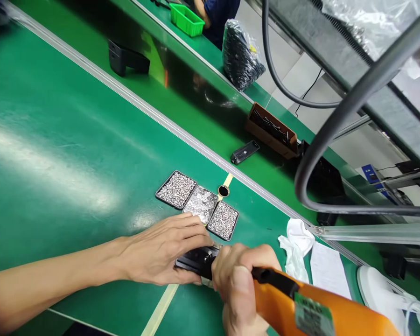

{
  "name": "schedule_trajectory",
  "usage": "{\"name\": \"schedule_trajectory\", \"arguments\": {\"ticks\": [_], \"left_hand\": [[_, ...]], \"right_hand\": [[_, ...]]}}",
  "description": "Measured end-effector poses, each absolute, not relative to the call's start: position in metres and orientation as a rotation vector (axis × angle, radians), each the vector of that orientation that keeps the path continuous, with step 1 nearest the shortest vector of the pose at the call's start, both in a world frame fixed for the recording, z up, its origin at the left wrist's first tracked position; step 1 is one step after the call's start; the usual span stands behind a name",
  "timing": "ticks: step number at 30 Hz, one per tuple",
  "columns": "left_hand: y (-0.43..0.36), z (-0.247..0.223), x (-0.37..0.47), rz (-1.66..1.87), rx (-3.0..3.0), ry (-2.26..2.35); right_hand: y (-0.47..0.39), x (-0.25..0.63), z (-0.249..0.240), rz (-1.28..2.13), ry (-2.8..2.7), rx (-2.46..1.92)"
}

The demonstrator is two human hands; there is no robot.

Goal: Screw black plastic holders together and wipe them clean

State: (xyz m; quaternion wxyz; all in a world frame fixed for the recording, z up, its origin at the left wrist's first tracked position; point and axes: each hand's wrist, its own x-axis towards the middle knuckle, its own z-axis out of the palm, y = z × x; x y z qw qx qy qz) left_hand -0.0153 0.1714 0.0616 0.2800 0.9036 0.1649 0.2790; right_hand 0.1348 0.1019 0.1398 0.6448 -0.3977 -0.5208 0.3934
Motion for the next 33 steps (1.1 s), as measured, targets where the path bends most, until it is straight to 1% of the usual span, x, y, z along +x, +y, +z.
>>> {"name": "schedule_trajectory", "arguments": {"ticks": [5,7,9,11,12,16,21,25,27,33], "left_hand": [[0.170,0.058,-0.013,0.797,2.453,0.464],[0.169,0.058,-0.013,0.793,2.442,0.458],[0.169,0.059,-0.014,0.792,2.426,0.442],[0.169,0.061,-0.015,0.790,2.409,0.432],[0.169,0.062,-0.015,0.787,2.401,0.429],[0.170,0.064,-0.016,0.756,2.389,0.407],[0.166,0.074,-0.014,0.595,2.418,0.492],[0.160,0.091,-0.007,0.384,2.484,0.601],[0.160,0.095,-0.003,0.337,2.476,0.601],[0.163,0.084,-0.001,0.413,2.391,0.571]], "right_hand": [[0.103,0.139,0.157,0.917,-1.187,-0.922],[0.108,0.145,0.170,0.811,-1.148,-0.896],[0.119,0.154,0.179,0.619,-1.083,-0.876],[0.133,0.167,0.178,0.479,-1.049,-0.917],[0.141,0.176,0.173,0.470,-1.063,-0.970],[0.162,0.213,0.139,0.540,-1.169,-1.206],[0.163,0.236,0.109,0.679,-1.190,-1.241],[0.166,0.233,0.108,0.663,-1.190,-1.201],[0.170,0.226,0.113,0.644,-1.209,-1.225],[0.171,0.208,0.129,0.611,-1.387,-1.212]]}}
